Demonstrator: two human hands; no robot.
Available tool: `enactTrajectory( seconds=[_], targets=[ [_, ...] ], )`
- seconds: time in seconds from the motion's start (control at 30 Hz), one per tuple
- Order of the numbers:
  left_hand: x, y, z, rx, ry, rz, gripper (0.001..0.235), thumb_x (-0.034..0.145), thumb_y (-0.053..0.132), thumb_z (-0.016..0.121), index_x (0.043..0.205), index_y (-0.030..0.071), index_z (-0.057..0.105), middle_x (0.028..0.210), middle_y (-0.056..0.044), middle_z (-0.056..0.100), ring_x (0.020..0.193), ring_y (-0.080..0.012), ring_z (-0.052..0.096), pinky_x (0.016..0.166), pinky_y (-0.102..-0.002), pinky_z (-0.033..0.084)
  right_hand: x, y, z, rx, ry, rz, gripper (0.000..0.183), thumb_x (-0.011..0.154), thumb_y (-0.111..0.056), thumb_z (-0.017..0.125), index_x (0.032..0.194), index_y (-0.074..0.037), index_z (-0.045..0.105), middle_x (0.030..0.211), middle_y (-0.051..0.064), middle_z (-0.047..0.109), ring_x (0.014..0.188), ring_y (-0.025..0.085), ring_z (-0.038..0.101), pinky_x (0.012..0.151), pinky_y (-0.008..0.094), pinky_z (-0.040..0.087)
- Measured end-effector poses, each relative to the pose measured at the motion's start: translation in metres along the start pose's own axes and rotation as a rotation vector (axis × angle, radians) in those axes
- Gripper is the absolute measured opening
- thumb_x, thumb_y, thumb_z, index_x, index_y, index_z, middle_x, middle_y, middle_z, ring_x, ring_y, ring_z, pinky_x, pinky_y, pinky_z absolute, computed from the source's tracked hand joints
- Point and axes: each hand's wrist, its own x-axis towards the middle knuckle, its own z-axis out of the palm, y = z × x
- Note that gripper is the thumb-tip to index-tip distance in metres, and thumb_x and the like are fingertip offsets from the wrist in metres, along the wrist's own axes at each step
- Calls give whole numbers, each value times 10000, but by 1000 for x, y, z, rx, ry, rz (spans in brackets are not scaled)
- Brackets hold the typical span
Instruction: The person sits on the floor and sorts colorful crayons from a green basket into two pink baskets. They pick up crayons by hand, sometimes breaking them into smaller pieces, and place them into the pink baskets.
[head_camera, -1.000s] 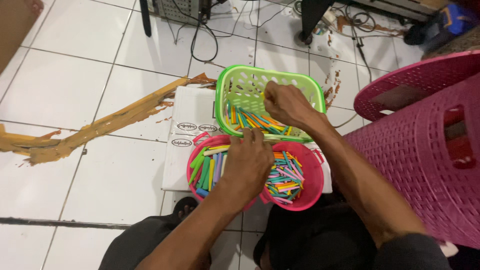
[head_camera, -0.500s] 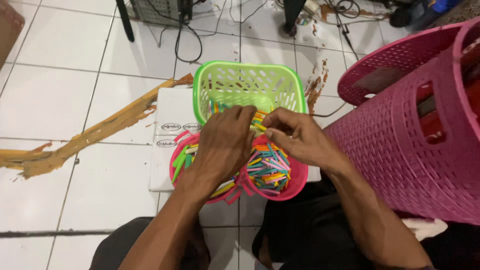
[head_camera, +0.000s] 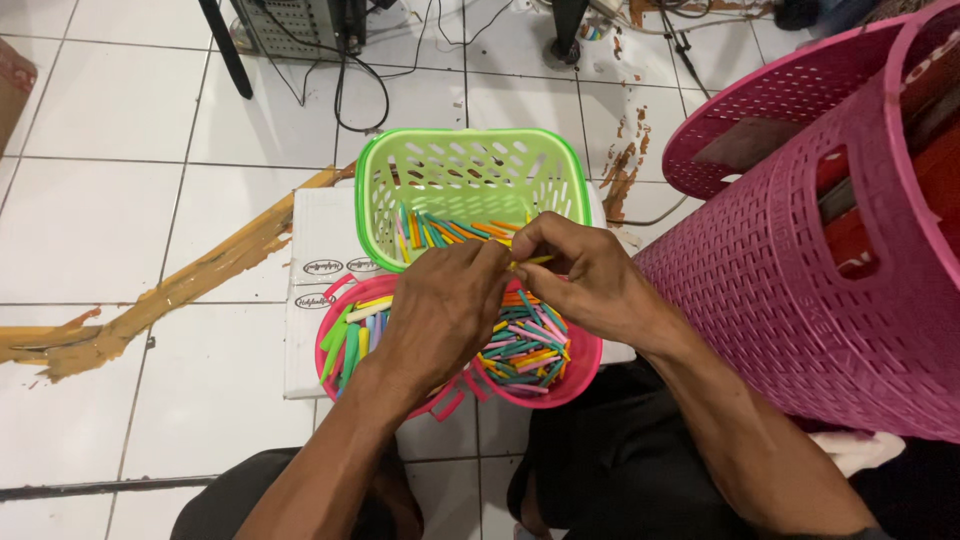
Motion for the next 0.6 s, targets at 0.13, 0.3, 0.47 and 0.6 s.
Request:
enactTrajectory(
  seconds=[0.13, 0.3, 0.47, 0.6],
  targets=[
    [5, 5, -12, -105, -16, -42, 91, 1041, 141, 513, 1044, 117, 601, 777, -95, 533, 695, -347, 620, 643, -417, 507, -3, -1, -1, 40, -6, -15, 131, 903, 2, 658, 1033, 9, 680, 767, 146, 718, 761, 165, 658, 752, 393, 620],
    [6, 4, -8, -104, -23, -23, 71, 1009, 147, 568, 1061, 136, 615, 780, -62, 534, 703, -321, 637, 636, -420, 512, -3, -7, -2, -40, 2, -59, 111, 893, 5, 654, 999, -8, 684, 739, 137, 713, 729, 170, 670, 704, 381, 627],
    [4, 0, -10, -139, -43, -56, 108, 1026, 194, 531, 1037, 156, 631, 777, -53, 517, 685, -330, 614, 625, -423, 498, -7, -11, -6, -94, 2, -83, 91, 912, -20, 665, 1002, -7, 675, 750, 159, 717, 750, 194, 703, 715, 396, 627],
    [4, 0, -15, -140, -67, -61, 93, 1003, 199, 564, 1018, 150, 642, 791, -62, 531, 703, -350, 617, 622, -436, 486, -9, -11, -5, -97, 6, -88, 91, 910, -7, 670, 1000, 3, 668, 780, 178, 732, 788, 214, 729, 743, 432, 634]
  ],
)
